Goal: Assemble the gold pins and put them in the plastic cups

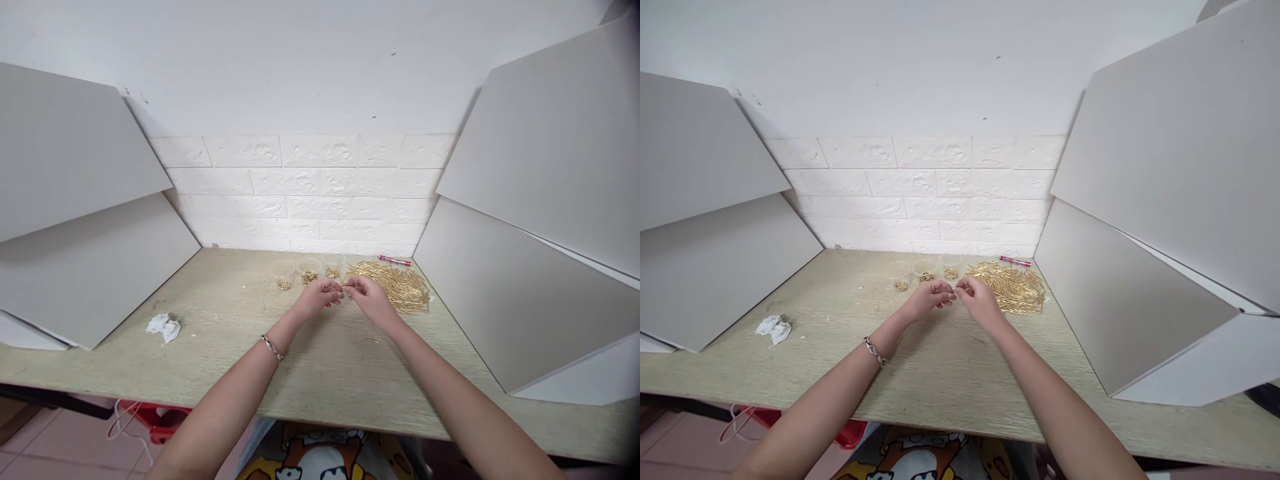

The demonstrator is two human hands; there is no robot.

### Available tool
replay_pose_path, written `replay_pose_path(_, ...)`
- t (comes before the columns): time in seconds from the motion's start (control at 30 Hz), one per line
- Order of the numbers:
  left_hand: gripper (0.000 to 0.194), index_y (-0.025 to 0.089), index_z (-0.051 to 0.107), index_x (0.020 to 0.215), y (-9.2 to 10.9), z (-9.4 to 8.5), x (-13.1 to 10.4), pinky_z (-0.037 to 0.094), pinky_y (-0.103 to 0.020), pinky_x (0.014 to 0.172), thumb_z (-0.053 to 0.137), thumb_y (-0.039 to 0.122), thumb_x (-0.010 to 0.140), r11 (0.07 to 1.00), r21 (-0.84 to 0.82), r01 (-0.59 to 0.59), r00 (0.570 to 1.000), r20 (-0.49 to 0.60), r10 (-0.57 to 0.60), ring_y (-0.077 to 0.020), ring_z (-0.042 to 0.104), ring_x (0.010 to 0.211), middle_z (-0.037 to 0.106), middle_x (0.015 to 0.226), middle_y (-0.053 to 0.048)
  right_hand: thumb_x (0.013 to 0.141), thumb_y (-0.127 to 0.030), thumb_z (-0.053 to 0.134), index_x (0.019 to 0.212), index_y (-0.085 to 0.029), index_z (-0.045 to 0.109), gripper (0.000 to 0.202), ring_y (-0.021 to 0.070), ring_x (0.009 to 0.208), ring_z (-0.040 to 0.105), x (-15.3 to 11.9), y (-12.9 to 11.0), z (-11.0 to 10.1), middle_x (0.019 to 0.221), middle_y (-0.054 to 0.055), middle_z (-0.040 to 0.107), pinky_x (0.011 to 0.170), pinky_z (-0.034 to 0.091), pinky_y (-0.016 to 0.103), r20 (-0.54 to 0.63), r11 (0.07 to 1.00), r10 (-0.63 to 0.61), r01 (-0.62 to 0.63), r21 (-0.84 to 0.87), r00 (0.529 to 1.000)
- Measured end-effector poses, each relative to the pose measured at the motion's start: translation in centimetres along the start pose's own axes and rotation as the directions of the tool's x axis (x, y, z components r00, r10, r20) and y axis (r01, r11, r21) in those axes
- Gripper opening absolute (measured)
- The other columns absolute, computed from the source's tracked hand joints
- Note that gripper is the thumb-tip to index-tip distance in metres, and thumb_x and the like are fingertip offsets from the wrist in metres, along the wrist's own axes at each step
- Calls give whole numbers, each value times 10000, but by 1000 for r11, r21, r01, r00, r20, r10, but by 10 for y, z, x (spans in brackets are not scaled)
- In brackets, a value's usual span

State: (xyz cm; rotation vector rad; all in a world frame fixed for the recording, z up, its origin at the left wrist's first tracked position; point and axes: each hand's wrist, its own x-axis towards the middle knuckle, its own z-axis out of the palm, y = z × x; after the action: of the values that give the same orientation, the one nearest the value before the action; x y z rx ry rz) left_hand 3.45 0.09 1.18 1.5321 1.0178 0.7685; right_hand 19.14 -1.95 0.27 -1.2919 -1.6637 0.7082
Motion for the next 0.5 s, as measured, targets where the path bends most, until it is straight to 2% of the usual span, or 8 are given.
replay_pose_path(0.13,111,135,560,760,0,0,0,380,-188,540,582,222,694,1000,19,6,1000,-16,-6,-76,565,604,608,704,-1,764,-261,479,776,-183,585,132,134,696,560,-3,-4,-1,799,31,630,645,420,260,-69,974,-165,151,-170,984)
replay_pose_path(0.27,85,130,571,731,0,0,0,401,-195,563,578,201,685,998,49,-28,999,-41,30,-79,551,608,589,645,6,794,-249,459,789,-188,587,142,136,696,552,-4,-2,-1,797,32,630,647,408,260,-61,916,-285,253,-311,957)
replay_pose_path(0.5,132,127,612,744,-3,0,1,417,-216,568,570,233,677,992,113,-59,996,-55,65,-98,547,610,605,645,-15,812,-242,451,803,-198,584,140,143,732,556,-6,0,1,796,21,627,655,393,260,-41,889,-311,276,-365,949)
